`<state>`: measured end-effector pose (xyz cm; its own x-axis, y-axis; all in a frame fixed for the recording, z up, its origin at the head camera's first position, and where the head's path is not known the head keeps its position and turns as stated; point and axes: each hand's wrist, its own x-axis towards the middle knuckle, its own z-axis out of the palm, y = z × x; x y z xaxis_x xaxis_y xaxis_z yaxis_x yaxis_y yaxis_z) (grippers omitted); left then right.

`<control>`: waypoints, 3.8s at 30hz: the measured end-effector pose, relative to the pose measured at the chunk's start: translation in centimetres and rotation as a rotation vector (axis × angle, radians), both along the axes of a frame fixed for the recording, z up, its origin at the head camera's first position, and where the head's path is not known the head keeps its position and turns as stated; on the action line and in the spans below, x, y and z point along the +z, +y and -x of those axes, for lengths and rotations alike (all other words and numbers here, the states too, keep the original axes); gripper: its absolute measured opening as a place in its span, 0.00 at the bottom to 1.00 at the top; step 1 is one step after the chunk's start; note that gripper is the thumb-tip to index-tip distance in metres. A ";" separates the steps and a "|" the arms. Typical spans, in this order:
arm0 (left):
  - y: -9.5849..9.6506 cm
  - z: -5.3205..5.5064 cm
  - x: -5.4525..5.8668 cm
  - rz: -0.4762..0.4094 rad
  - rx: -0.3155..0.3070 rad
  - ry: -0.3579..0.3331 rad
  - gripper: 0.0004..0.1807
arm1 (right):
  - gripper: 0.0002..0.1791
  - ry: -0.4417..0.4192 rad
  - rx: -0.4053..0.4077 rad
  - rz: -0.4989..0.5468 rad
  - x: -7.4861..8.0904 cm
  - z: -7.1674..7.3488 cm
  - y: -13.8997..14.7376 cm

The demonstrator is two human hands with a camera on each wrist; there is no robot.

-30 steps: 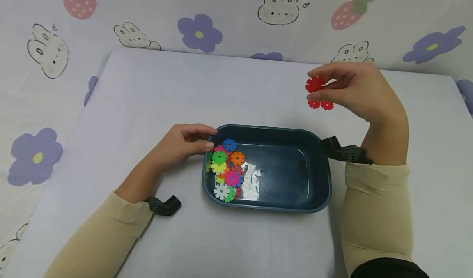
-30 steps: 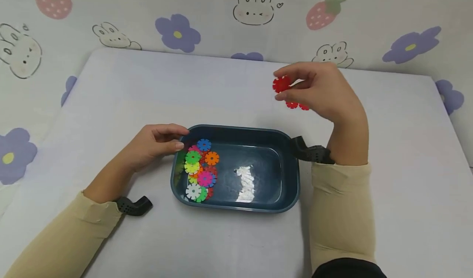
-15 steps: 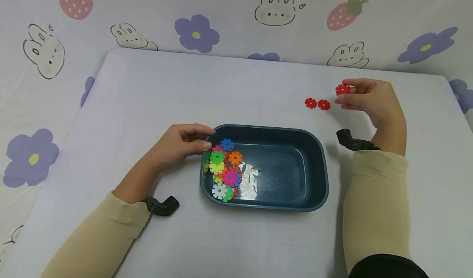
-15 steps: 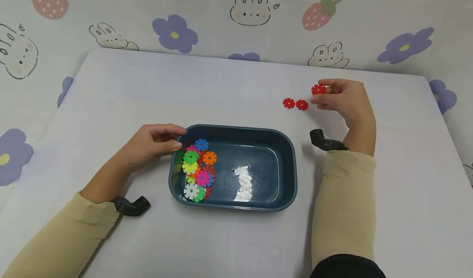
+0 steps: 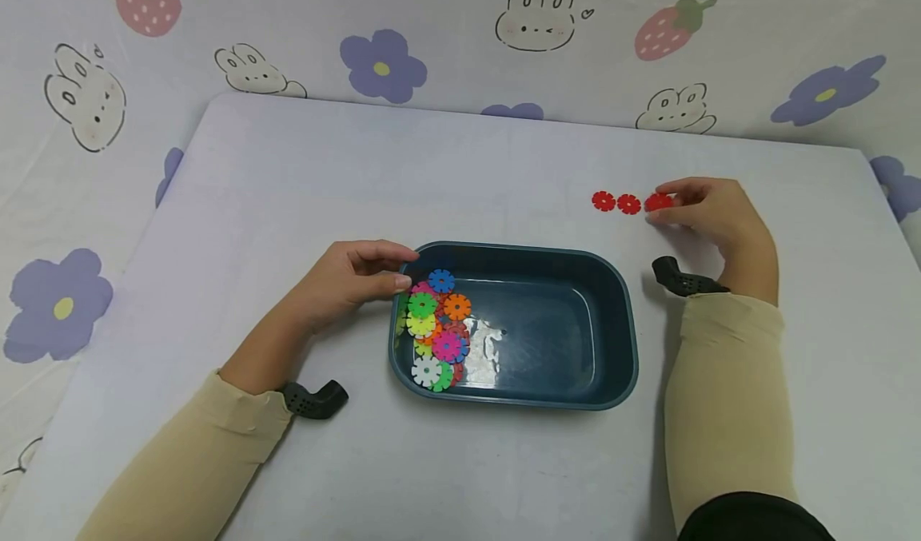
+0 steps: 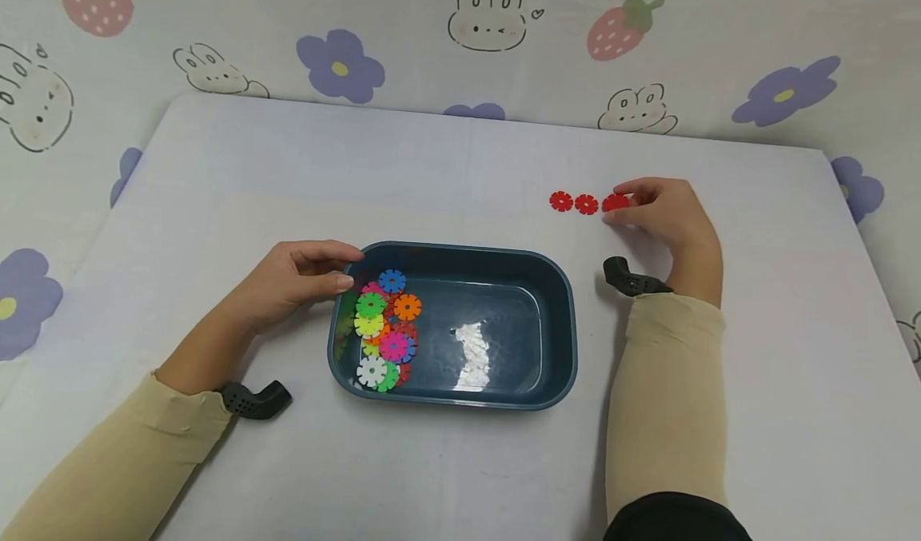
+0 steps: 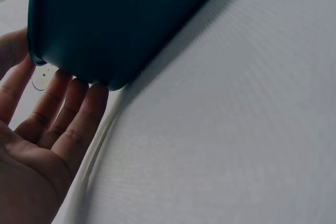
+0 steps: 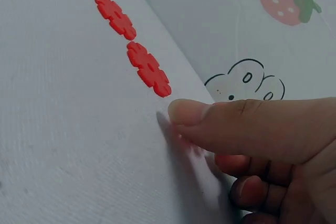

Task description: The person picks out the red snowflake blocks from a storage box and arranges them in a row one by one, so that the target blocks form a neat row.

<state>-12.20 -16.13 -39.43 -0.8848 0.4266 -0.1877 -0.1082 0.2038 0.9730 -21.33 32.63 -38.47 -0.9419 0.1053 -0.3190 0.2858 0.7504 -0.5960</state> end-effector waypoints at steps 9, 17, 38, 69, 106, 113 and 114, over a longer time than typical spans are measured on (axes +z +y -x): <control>0.0 0.0 0.2 0.008 -0.004 -0.002 0.20 | 0.34 -0.009 0.037 -0.036 -0.3 0.3 -0.1; 0.0 -0.1 0.1 -0.005 -0.003 -0.009 0.20 | 0.35 -0.015 0.037 -0.067 0.0 0.2 -0.3; 0.0 -0.1 0.0 0.007 0.003 0.001 0.20 | 0.35 0.000 0.015 -0.070 -0.2 0.3 -0.4; 0.1 0.1 0.0 -0.019 -0.023 -0.021 0.21 | 0.09 0.064 1.147 0.145 10.6 -4.3 -21.7; -0.1 0.2 0.1 -0.047 -0.012 -0.026 0.20 | 0.16 -0.038 1.118 -0.194 3.1 -6.2 -27.3; -0.1 0.3 0.0 -0.051 -0.016 -0.027 0.20 | 0.14 -0.047 1.140 -0.190 2.9 -6.1 -27.3; -0.1 0.2 0.0 -0.050 -0.016 -0.027 0.20 | 0.15 -0.048 1.142 -0.182 3.0 -6.1 -27.2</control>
<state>-12.44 -16.20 -39.42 -0.8724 0.4504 -0.1898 -0.1318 0.1572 0.9787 -15.24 5.40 -35.51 -0.5056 -0.7511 -0.4245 -0.5946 0.6599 -0.4594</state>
